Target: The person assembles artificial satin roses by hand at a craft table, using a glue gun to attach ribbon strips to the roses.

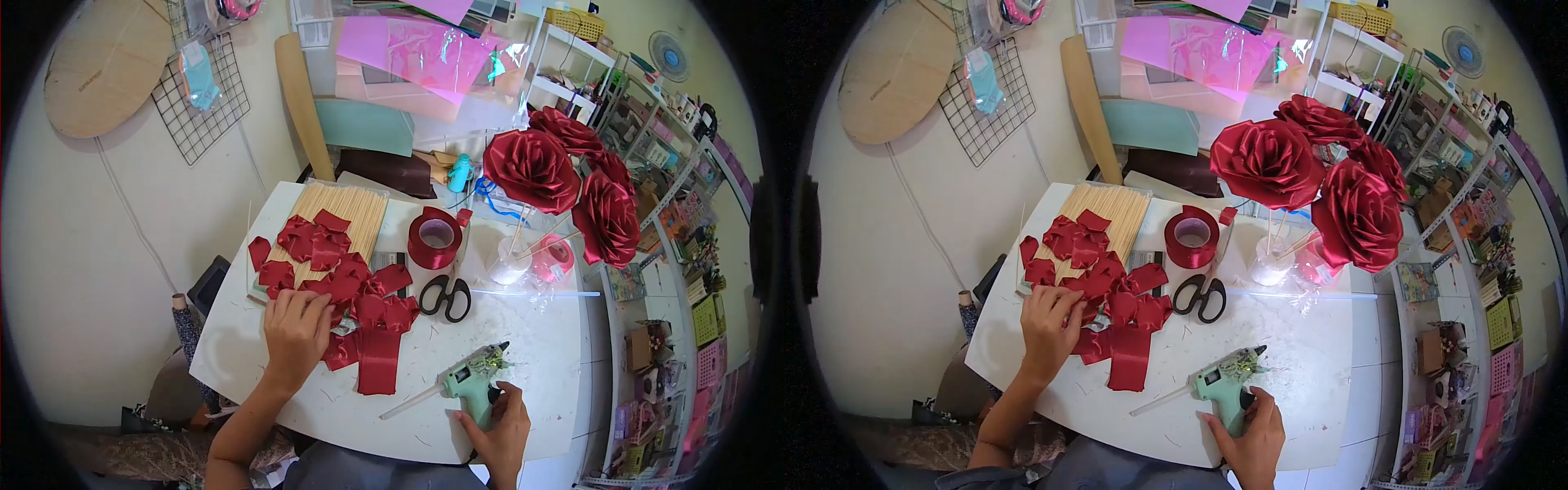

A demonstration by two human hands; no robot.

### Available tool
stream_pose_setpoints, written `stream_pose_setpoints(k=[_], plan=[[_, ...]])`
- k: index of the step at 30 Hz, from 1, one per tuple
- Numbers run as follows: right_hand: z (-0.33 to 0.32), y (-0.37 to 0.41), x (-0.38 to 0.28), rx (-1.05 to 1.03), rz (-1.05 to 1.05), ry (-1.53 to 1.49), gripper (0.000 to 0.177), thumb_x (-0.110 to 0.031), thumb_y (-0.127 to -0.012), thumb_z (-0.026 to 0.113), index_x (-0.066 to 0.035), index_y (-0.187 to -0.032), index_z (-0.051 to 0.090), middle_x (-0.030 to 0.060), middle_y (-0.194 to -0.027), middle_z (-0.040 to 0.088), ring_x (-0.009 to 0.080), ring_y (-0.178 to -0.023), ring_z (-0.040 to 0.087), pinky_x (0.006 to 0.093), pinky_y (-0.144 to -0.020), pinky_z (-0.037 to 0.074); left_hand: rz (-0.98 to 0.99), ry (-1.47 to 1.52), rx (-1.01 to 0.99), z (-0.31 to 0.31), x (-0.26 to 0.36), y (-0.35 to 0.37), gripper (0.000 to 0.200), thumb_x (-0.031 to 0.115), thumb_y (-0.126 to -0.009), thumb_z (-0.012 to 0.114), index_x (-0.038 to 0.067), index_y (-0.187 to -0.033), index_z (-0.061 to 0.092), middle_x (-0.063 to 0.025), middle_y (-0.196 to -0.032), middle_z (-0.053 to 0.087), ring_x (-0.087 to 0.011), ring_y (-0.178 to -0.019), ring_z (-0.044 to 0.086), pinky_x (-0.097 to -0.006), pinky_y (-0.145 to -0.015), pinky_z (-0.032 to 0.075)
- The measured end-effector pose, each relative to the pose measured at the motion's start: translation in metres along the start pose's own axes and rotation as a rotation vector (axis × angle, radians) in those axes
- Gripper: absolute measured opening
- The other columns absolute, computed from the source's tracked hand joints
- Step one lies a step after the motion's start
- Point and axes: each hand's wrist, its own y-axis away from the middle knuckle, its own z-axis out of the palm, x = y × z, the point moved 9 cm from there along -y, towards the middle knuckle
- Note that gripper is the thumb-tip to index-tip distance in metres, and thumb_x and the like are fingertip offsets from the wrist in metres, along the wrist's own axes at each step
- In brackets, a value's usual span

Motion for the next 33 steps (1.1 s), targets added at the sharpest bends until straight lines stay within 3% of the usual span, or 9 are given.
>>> stream_pose_setpoints(k=[7,11,15,17,21,27,29,30,33], plan=[[-0.017,-0.006,0.005,0.082,-0.036,-0.027,0.074,-0.024,-0.05,0.08,0.001,-0.107,0.04,0.0086,-0.074,0.047,0.0172,-0.067,0.047,0.0266,-0.055,0.04,0.138,0.189,0.248,-0.045,0.024,0.007,0.021,-0.002,-0.058,0.063,0.007,-0.076,0.06,-0.002,-0.079,0.056,-0.0195,-0.071,0.051,-0.0302,-0.063,0.037],[-0.017,-0.003,-0.003,0.064,-0.067,-0.012,0.071,-0.024,-0.051,0.079,0.001,-0.106,0.041,0.01,-0.077,0.046,0.0184,-0.069,0.047,0.0278,-0.055,0.041,0.177,0.177,0.281,-0.049,0.022,0.006,0.02,-0.004,-0.057,0.063,0.006,-0.075,0.059,-0.0024,-0.077,0.056,-0.0197,-0.071,0.051,-0.0308,-0.063,0.037],[-0.002,-0.003,-0.006,-0.039,-0.048,0.034,0.068,-0.026,-0.051,0.078,0.002,-0.103,0.044,0.0119,-0.079,0.047,0.02,-0.069,0.049,0.0297,-0.057,0.042,0.05,0.016,0.077,-0.026,-0.005,-0.013,0.015,-0.003,-0.064,0.059,0.004,-0.076,0.057,-0.0071,-0.076,0.054,-0.0219,-0.071,0.05,-0.0316,-0.063,0.035],[0.005,-0.005,-0.012,-0.078,-0.166,0.188,0.062,-0.027,-0.057,0.075,0.005,-0.102,0.045,0.0151,-0.081,0.049,0.0254,-0.068,0.051,0.0335,-0.057,0.043,0.023,-0.137,-0.028,-0.011,-0.011,-0.014,0.011,0.001,-0.067,0.059,0.002,-0.078,0.058,-0.0061,-0.078,0.055,-0.0226,-0.073,0.05,-0.0325,-0.065,0.035],[0.003,-0.009,-0.004,-0.098,-0.086,0.086,0.054,-0.022,-0.059,0.072,0.006,-0.098,0.049,0.0164,-0.077,0.053,0.0261,-0.063,0.053,0.0317,-0.055,0.044,0.02,-0.064,-0.116,0.001,-0.01,-0.008,0.011,0.006,-0.07,0.06,0.002,-0.08,0.059,-0.005,-0.078,0.055,-0.0212,-0.074,0.049,-0.034,-0.069,0.035],[0.0,-0.005,0.014,-0.012,-0.008,-0.423,0.042,-0.008,-0.062,0.067,0.009,-0.097,0.05,0.0134,-0.077,0.057,0.0183,-0.063,0.056,0.0293,-0.059,0.048,-0.152,0.115,-0.098,0.001,-0.037,-0.01,0.016,0.007,-0.065,0.065,0.003,-0.079,0.059,-0.0061,-0.071,0.057,-0.0203,-0.07,0.052,-0.0322,-0.065,0.038],[-0.006,-0.002,0.011,0.051,-0.144,-0.783,0.042,-0.005,-0.063,0.066,0.008,-0.099,0.049,0.0129,-0.08,0.057,0.0167,-0.064,0.056,0.0291,-0.059,0.049,-0.331,0.238,-0.016,-0.004,-0.046,-0.01,0.021,0.002,-0.062,0.068,0.001,-0.081,0.057,-0.0088,-0.072,0.058,-0.0189,-0.063,0.055,-0.0296,-0.06,0.043],[-0.007,0.0,0.011,0.051,-0.139,-0.778,0.042,-0.005,-0.063,0.066,0.008,-0.099,0.049,0.0129,-0.08,0.057,0.0167,-0.064,0.056,0.0291,-0.059,0.049,-0.335,0.251,-0.003,-0.008,-0.039,-0.009,0.025,0.0,-0.062,0.068,0.001,-0.084,0.056,-0.0087,-0.071,0.057,-0.0167,-0.064,0.056,-0.0275,-0.061,0.044],[0.005,0.004,0.012,-0.042,0.065,-1.122,0.043,-0.007,-0.067,0.064,0.005,-0.102,0.044,0.013,-0.081,0.052,0.0141,-0.059,0.052,0.025,-0.049,0.045,-0.388,0.459,-0.15,0.004,-0.003,0.015,0.027,0.008,-0.062,0.07,0.0,-0.082,0.054,-0.0089,-0.069,0.055,-0.0185,-0.064,0.054,-0.0291,-0.06,0.043]])
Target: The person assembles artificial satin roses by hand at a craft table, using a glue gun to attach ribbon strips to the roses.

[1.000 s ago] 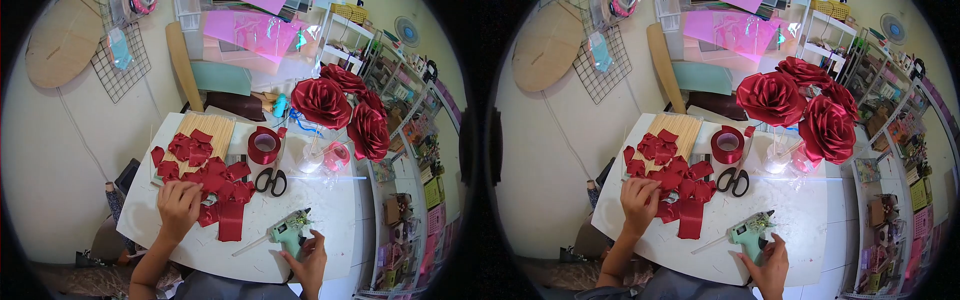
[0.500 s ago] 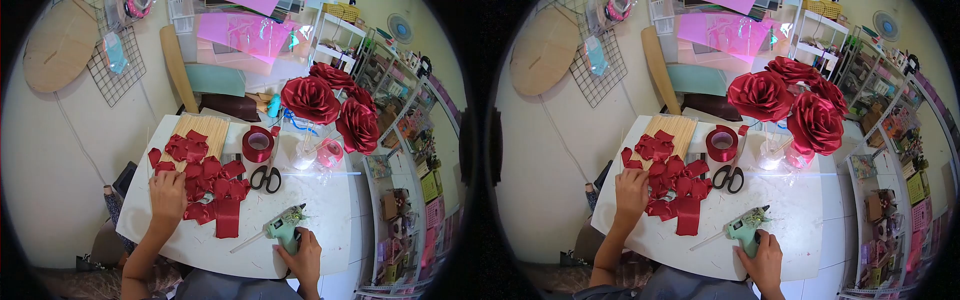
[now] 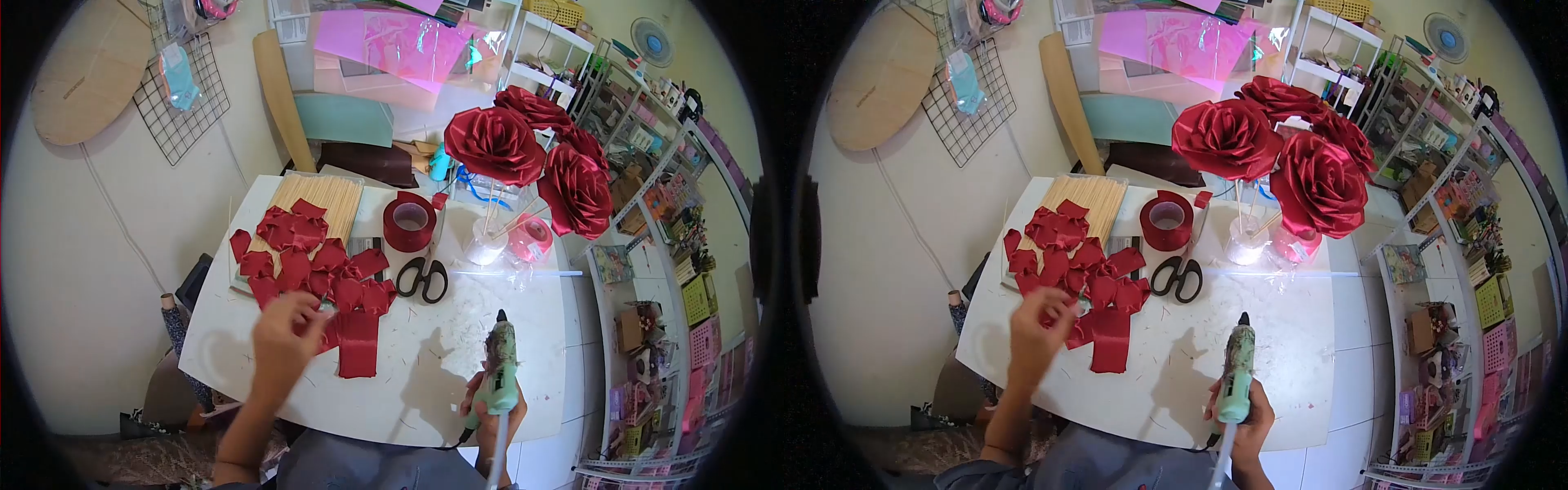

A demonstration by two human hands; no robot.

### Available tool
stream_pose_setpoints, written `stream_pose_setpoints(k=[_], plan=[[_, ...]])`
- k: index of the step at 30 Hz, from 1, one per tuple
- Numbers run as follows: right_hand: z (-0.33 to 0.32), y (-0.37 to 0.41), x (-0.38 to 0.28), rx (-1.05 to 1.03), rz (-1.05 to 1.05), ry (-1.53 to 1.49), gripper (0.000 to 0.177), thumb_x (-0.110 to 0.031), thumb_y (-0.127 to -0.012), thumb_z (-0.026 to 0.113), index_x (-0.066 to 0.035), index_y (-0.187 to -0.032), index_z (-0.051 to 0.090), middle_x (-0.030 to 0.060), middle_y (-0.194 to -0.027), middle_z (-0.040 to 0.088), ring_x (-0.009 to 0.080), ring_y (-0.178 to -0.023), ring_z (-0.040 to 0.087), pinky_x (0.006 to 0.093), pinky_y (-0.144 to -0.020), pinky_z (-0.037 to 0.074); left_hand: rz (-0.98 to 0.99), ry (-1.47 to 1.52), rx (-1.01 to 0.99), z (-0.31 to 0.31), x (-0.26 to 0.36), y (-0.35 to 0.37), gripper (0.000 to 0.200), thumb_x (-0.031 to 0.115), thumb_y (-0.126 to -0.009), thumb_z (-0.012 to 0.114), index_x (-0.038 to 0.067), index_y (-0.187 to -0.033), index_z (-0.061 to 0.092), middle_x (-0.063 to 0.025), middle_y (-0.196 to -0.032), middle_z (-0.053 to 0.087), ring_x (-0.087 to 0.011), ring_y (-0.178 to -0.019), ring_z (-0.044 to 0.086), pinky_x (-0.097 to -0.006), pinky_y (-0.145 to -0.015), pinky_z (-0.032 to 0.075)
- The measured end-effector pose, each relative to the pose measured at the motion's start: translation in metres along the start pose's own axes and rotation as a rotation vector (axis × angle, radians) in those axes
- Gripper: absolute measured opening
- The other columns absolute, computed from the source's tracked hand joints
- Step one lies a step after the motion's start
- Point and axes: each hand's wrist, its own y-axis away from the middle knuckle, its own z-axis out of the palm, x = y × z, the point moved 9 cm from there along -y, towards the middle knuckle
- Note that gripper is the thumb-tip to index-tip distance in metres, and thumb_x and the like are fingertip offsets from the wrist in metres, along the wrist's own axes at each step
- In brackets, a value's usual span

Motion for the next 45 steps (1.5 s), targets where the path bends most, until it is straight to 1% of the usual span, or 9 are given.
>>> stream_pose_setpoints(k=[6,17,20,22,25,28,32,41,45], plan=[[0.003,0.005,0.006,-0.03,0.09,-0.115,0.031,-0.014,-0.077,0.057,0.002,-0.101,0.044,0.0096,-0.076,0.049,0.0109,-0.052,0.045,0.0219,-0.042,0.036,0.065,-0.383,-0.069,0.039,0.017,0.026,0.036,0.025,-0.061,0.072,0.0,-0.077,0.052,-0.0082,-0.071,0.051,-0.0203,-0.067,0.05,-0.0305,-0.059,0.041],[0.001,0.008,0.011,0.052,0.193,-0.032,0.029,-0.017,-0.077,0.055,0.003,-0.096,0.047,0.0098,-0.071,0.051,0.0091,-0.049,0.043,0.0202,-0.038,0.032,0.01,-0.193,-0.045,0.033,-0.002,0.025,0.018,0.013,-0.063,0.069,0.004,-0.069,0.054,-0.0049,-0.068,0.052,-0.0225,-0.067,0.048,-0.033,-0.059,0.039],[0.003,0.009,0.013,0.02,0.208,-0.012,0.032,-0.02,-0.077,0.056,0.003,-0.098,0.047,0.0108,-0.073,0.052,0.009,-0.05,0.043,0.0199,-0.038,0.032,0.01,-0.067,-0.021,0.024,0.008,0.021,0.016,0.005,-0.064,0.068,0.001,-0.071,0.054,-0.0054,-0.07,0.054,-0.0146,-0.062,0.05,-0.025,-0.057,0.041],[0.002,0.009,0.014,-0.001,0.219,-0.012,0.035,-0.022,-0.077,0.056,0.004,-0.099,0.048,0.0119,-0.074,0.054,0.0091,-0.05,0.044,0.0197,-0.038,0.032,-0.259,0.449,0.051,0.022,-0.003,0.022,0.016,-0.002,-0.065,0.066,0.0,-0.074,0.053,-0.0064,-0.074,0.055,-0.0105,-0.064,0.054,-0.0211,-0.058,0.043],[0.012,0.011,0.015,-0.135,0.278,0.005,0.04,-0.02,-0.075,0.06,0.002,-0.106,0.049,0.0095,-0.087,0.055,0.0078,-0.055,0.045,0.0191,-0.047,0.036,-0.297,0.683,-0.077,0.029,0.016,0.019,0.017,-0.007,-0.066,0.064,-0.002,-0.077,0.053,-0.0079,-0.079,0.055,-0.0097,-0.069,0.056,-0.0201,-0.061,0.045],[0.008,0.012,0.02,-0.197,0.28,0.133,0.034,-0.019,-0.074,0.061,0.0,-0.101,0.054,0.0074,-0.088,0.056,0.0086,-0.062,0.049,0.0202,-0.054,0.039,-0.09,0.762,-0.12,0.038,0.038,0.022,0.02,-0.011,-0.064,0.063,-0.003,-0.08,0.055,-0.0081,-0.082,0.055,-0.0096,-0.067,0.054,-0.0214,-0.058,0.045],[0.008,0.012,0.024,-0.253,0.261,0.356,0.029,-0.017,-0.075,0.062,-0.001,-0.098,0.055,0.008,-0.082,0.055,0.0134,-0.069,0.052,0.0245,-0.063,0.042,0.189,0.285,-0.162,0.038,0.081,0.021,0.026,-0.005,-0.065,0.064,0.002,-0.09,0.059,-0.0104,-0.082,0.056,-0.0116,-0.061,0.052,-0.0227,-0.056,0.043],[0.025,0.003,0.0,-0.273,0.113,0.409,0.026,-0.016,-0.075,0.062,0.0,-0.094,0.055,0.0112,-0.082,0.055,0.0185,-0.072,0.054,0.027,-0.065,0.043,0.167,0.385,-0.252,0.052,0.08,0.031,0.035,-0.001,-0.064,0.067,0.006,-0.097,0.058,-0.0098,-0.087,0.057,-0.0139,-0.066,0.056,-0.022,-0.054,0.046],[0.024,0.004,0.004,-0.269,0.139,0.421,0.025,-0.017,-0.076,0.061,0.0,-0.093,0.054,0.0107,-0.081,0.055,0.0177,-0.073,0.055,0.0268,-0.065,0.043,0.089,0.416,-0.335,0.055,0.081,0.03,0.034,-0.008,-0.065,0.063,0.001,-0.098,0.056,-0.0126,-0.094,0.051,-0.0154,-0.083,0.055,-0.0245,-0.065,0.054]])
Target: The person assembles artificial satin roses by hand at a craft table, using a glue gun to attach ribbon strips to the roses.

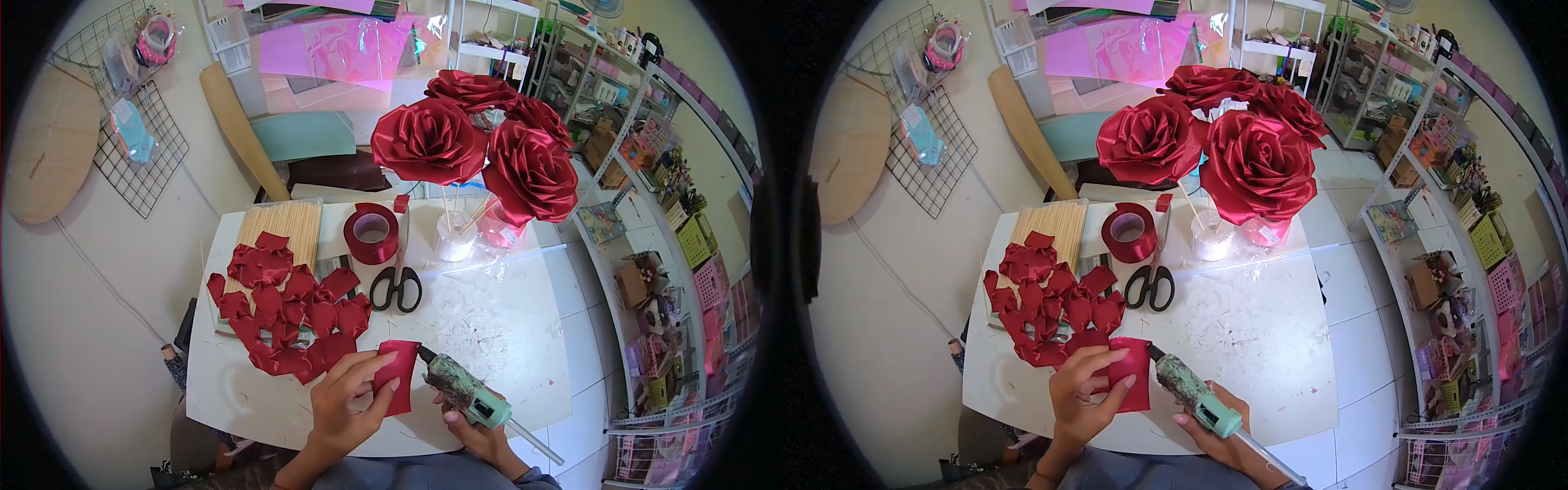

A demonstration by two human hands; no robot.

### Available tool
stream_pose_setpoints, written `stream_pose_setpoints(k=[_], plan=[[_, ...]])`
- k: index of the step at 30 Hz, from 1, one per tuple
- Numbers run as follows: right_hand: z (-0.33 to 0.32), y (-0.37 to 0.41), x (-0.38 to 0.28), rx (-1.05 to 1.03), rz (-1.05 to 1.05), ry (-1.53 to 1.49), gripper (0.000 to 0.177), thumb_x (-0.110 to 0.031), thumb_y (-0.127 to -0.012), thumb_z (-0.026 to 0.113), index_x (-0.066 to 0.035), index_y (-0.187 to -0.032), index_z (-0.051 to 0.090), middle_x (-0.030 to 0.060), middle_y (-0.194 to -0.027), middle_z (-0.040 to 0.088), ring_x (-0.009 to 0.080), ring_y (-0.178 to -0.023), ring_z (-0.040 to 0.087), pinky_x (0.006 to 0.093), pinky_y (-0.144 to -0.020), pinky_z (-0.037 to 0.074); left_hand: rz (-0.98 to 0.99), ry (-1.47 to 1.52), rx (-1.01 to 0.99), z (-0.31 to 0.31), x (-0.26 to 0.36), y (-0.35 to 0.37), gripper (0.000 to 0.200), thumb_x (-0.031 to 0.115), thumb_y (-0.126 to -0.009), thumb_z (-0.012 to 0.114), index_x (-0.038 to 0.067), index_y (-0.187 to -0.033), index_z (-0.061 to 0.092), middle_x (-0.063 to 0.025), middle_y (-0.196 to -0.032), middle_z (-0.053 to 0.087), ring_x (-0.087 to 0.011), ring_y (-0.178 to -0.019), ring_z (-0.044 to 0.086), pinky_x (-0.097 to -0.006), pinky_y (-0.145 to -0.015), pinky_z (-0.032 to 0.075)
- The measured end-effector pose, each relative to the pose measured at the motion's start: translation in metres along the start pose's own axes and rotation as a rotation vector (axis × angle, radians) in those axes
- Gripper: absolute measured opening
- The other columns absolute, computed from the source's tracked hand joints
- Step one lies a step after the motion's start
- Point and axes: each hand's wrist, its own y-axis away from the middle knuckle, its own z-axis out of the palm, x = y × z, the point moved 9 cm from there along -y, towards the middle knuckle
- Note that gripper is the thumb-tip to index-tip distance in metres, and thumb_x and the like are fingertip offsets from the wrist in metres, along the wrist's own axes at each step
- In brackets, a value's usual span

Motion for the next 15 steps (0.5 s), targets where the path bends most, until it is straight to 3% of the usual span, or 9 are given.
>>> stream_pose_setpoints(k=[15], plan=[[0.0005,0.0031,0.0061,-0.015,0.123,-0.021,0.028,-0.021,-0.076,0.062,0.001,-0.091,0.054,0.0093,-0.077,0.056,0.0162,-0.07,0.055,0.0264,-0.063,0.044,0.079,0.001,0.005,-0.0015,0.0072,0.0003,0.034,-0.008,-0.064,0.064,0.0,-0.097,0.056,-0.0127,-0.094,0.051,-0.0134,-0.079,0.056,-0.0219,-0.061,0.054]])
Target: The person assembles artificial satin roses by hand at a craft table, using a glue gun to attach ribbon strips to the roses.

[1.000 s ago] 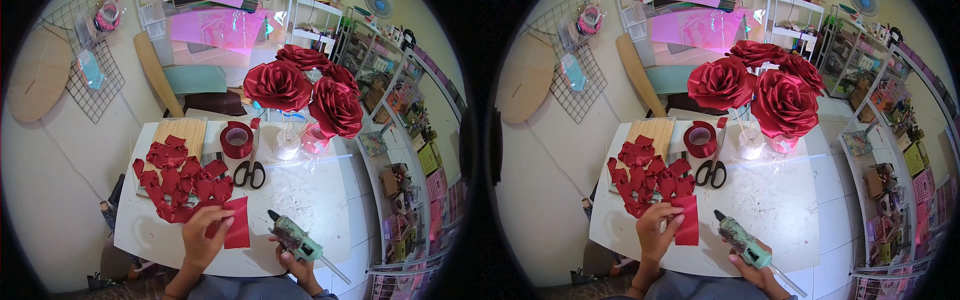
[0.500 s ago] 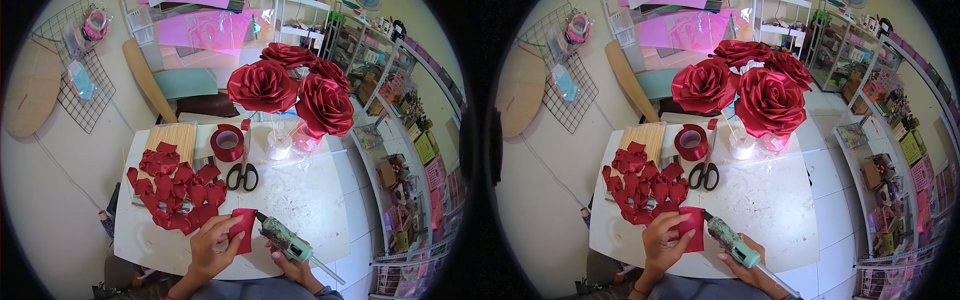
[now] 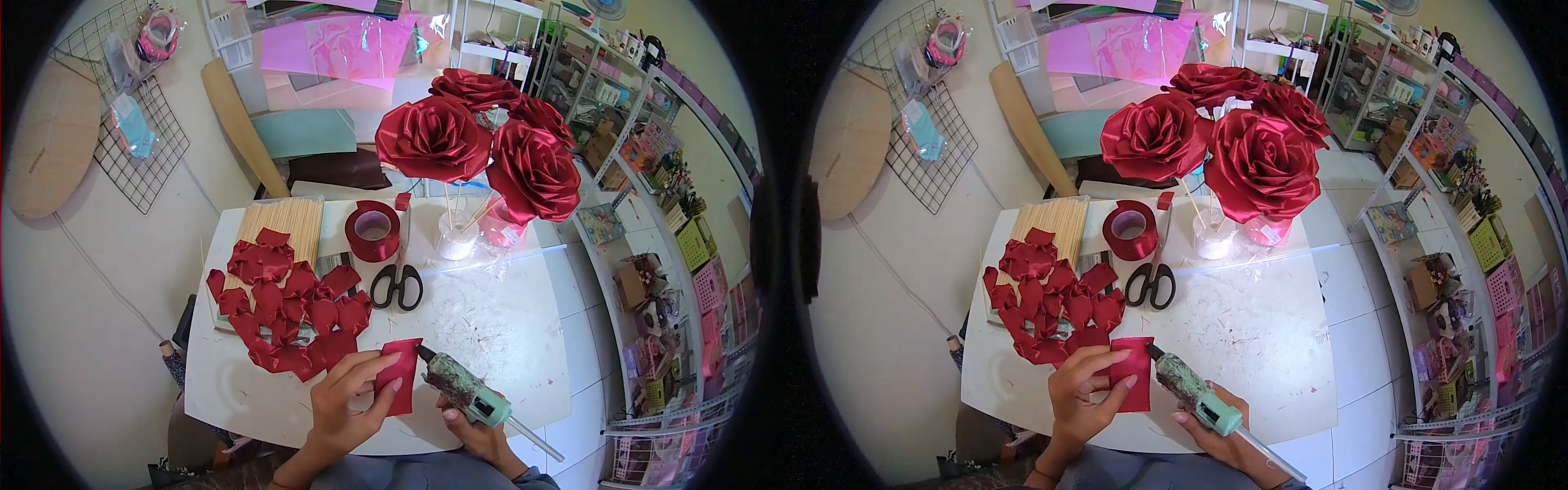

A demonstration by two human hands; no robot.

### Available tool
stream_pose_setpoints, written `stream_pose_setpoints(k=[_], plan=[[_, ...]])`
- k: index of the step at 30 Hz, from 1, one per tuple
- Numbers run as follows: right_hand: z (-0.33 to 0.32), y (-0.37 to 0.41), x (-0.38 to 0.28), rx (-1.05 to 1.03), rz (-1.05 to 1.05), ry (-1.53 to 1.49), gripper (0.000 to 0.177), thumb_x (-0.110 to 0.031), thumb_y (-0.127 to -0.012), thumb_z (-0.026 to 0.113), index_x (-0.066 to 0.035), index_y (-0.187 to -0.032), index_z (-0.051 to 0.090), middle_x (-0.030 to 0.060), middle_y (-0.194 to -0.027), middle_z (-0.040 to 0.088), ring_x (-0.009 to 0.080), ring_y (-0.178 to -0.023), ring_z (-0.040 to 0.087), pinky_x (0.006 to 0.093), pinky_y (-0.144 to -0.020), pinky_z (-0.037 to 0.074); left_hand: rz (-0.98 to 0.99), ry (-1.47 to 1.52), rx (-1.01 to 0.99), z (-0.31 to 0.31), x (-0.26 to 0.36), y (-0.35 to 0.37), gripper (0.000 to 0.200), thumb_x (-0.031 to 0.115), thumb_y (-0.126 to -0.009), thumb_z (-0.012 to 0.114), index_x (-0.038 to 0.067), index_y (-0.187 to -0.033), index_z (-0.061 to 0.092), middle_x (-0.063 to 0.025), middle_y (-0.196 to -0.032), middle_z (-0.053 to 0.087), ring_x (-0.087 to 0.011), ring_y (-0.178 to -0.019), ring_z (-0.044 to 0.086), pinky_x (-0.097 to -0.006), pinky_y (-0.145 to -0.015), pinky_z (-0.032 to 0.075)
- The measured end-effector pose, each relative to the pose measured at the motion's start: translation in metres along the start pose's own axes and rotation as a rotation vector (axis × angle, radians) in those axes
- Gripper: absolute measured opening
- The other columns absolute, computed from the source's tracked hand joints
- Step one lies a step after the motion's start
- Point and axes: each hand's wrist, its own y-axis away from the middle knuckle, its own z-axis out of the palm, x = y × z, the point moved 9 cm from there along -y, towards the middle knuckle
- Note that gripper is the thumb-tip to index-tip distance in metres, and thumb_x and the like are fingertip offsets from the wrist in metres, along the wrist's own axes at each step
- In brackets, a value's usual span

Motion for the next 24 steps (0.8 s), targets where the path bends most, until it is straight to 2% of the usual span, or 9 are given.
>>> stream_pose_setpoints(k=[4,5,7,10,12,14,17,24], plan=[[0.001,-0.002,0.004,-0.012,0.019,0.093,0.028,-0.021,-0.076,0.062,0.001,-0.092,0.054,0.0099,-0.078,0.056,0.0162,-0.07,0.054,0.0261,-0.062,0.043,-0.021,0.016,-0.006,-0.001,-0.001,-0.001,0.035,-0.008,-0.064,0.064,-0.001,-0.097,0.056,-0.013,-0.096,0.05,-0.0143,-0.081,0.056,-0.0229,-0.063,0.054],[-0.002,-0.003,0.006,0.046,-0.03,0.076,0.028,-0.021,-0.076,0.061,0.0,-0.093,0.055,0.0094,-0.078,0.056,0.0162,-0.069,0.054,0.0261,-0.062,0.043,-0.024,0.015,-0.005,-0.001,-0.002,-0.001,0.035,-0.008,-0.064,0.064,-0.001,-0.097,0.056,-0.013,-0.096,0.05,-0.0143,-0.081,0.056,-0.0229,-0.063,0.054],[-0.006,-0.002,0.005,0.099,-0.075,0.06,0.028,-0.021,-0.076,0.061,-0.001,-0.094,0.055,0.0089,-0.078,0.055,0.0162,-0.069,0.054,0.0262,-0.062,0.043,-0.05,0.064,0.074,-0.007,-0.008,-0.001,0.037,-0.005,-0.064,0.065,0.004,-0.099,0.057,-0.0103,-0.091,0.055,-0.0133,-0.076,0.056,-0.0226,-0.059,0.053],[-0.008,0.003,0.001,0.076,-0.082,-0.068,0.028,-0.022,-0.076,0.06,-0.003,-0.096,0.056,0.0083,-0.076,0.054,0.0168,-0.067,0.054,0.0267,-0.061,0.043,0.004,0.099,0.204,-0.018,-0.009,-0.004,0.039,-0.005,-0.064,0.066,0.003,-0.101,0.056,-0.0112,-0.096,0.052,-0.0134,-0.081,0.055,-0.0224,-0.06,0.054],[-0.004,0.005,-0.003,0.003,-0.087,0.074,0.027,-0.022,-0.075,0.061,-0.004,-0.095,0.057,0.0082,-0.075,0.054,0.0174,-0.066,0.054,0.0268,-0.062,0.043,0.009,0.064,0.226,-0.023,-0.012,-0.002,0.042,-0.006,-0.063,0.066,0.001,-0.102,0.055,-0.0119,-0.099,0.051,-0.0142,-0.084,0.054,-0.0226,-0.061,0.054],[0.001,0.004,-0.011,-0.03,-0.161,0.144,0.027,-0.022,-0.075,0.061,-0.003,-0.094,0.057,0.0096,-0.074,0.053,0.0198,-0.065,0.054,0.0278,-0.059,0.044,0.039,-0.055,0.206,-0.024,-0.009,-0.002,0.046,-0.011,-0.064,0.062,-0.002,-0.107,0.048,-0.0143,-0.106,0.043,-0.0172,-0.095,0.05,-0.0253,-0.07,0.053],[0.011,0.004,-0.019,-0.065,-0.313,0.287,0.026,-0.024,-0.074,0.061,-0.001,-0.086,0.057,0.0112,-0.073,0.052,0.0236,-0.061,0.054,0.0309,-0.051,0.044,0.076,-0.072,0.238,-0.026,-0.007,-0.001,0.046,-0.011,-0.063,0.063,-0.002,-0.106,0.049,-0.0146,-0.107,0.043,-0.0165,-0.094,0.05,-0.0241,-0.069,0.054],[0.018,0.001,-0.021,-0.072,-0.375,0.362,0.026,-0.026,-0.074,0.061,-0.001,-0.079,0.057,0.011,-0.068,0.05,0.0228,-0.056,0.052,0.0325,-0.048,0.043,0.108,-0.099,0.247,-0.026,-0.001,0.0,0.047,-0.01,-0.062,0.064,-0.002,-0.106,0.049,-0.0143,-0.107,0.042,-0.0162,-0.094,0.05,-0.0231,-0.067,0.054]])
